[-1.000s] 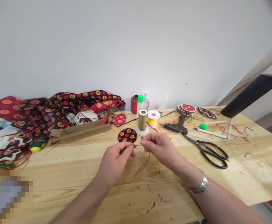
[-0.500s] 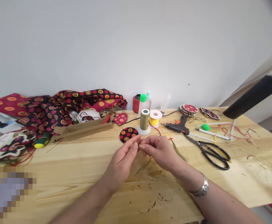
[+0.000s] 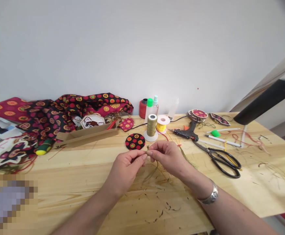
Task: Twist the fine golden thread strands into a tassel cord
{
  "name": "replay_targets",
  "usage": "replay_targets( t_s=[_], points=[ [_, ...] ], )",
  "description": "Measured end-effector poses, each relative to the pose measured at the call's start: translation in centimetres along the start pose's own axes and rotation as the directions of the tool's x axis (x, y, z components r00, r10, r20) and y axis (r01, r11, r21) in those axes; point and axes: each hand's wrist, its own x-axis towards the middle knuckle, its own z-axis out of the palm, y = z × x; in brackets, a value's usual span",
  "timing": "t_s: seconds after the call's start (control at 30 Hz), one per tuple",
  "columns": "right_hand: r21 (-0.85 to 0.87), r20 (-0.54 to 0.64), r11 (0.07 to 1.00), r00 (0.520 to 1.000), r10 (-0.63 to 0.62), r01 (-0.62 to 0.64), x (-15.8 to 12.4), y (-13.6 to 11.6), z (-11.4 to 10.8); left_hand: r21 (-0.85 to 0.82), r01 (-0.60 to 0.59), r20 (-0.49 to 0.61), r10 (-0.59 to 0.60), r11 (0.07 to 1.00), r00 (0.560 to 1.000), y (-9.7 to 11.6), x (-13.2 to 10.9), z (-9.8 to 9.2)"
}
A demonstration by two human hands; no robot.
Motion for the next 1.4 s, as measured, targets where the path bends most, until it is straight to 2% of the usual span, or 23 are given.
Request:
replay_targets(
  t_s=[0.2,0.37,0.5,0.67,1.0,1.17,1.4],
  points=[
    [0.02,0.006,1.0,1.0,0.008,-0.008,0.0,0.0,0.0,-0.086,0.035,-0.008,-0.036,0.996,0.999,-0.2,0.1,-0.1],
    [0.106,0.03,0.994,1.0,0.009,-0.012,-0.1,-0.2,0.0,-0.31,0.171,0.082,-0.153,0.935,0.985,-0.5,0.4,-0.2],
    [0.166,0.05,0.986,0.999,0.013,-0.021,-0.1,-0.4,-0.1,-0.381,0.255,0.146,-0.215,0.888,0.966,-0.5,0.5,-0.3],
    [0.188,0.066,0.982,0.998,0.018,-0.03,-0.1,-0.4,-0.1,-0.39,0.254,0.169,-0.203,0.885,0.965,-0.4,0.5,-0.3],
    [0.226,0.048,0.973,0.998,0.041,-0.051,-0.1,-0.6,0.1,-0.317,0.181,0.064,-0.169,0.931,0.983,-0.3,0.5,-0.4],
    [0.142,0.025,0.99,1.0,0.003,-0.006,0.0,0.0,0.1,-0.298,0.136,0.022,-0.136,0.945,0.99,-0.5,0.5,-0.5],
    [-0.161,-0.04,0.965,0.976,-0.216,0.207,-0.1,0.4,-0.2,-0.247,0.068,-0.07,-0.088,0.967,0.994,0.0,0.4,-0.3]
  ],
)
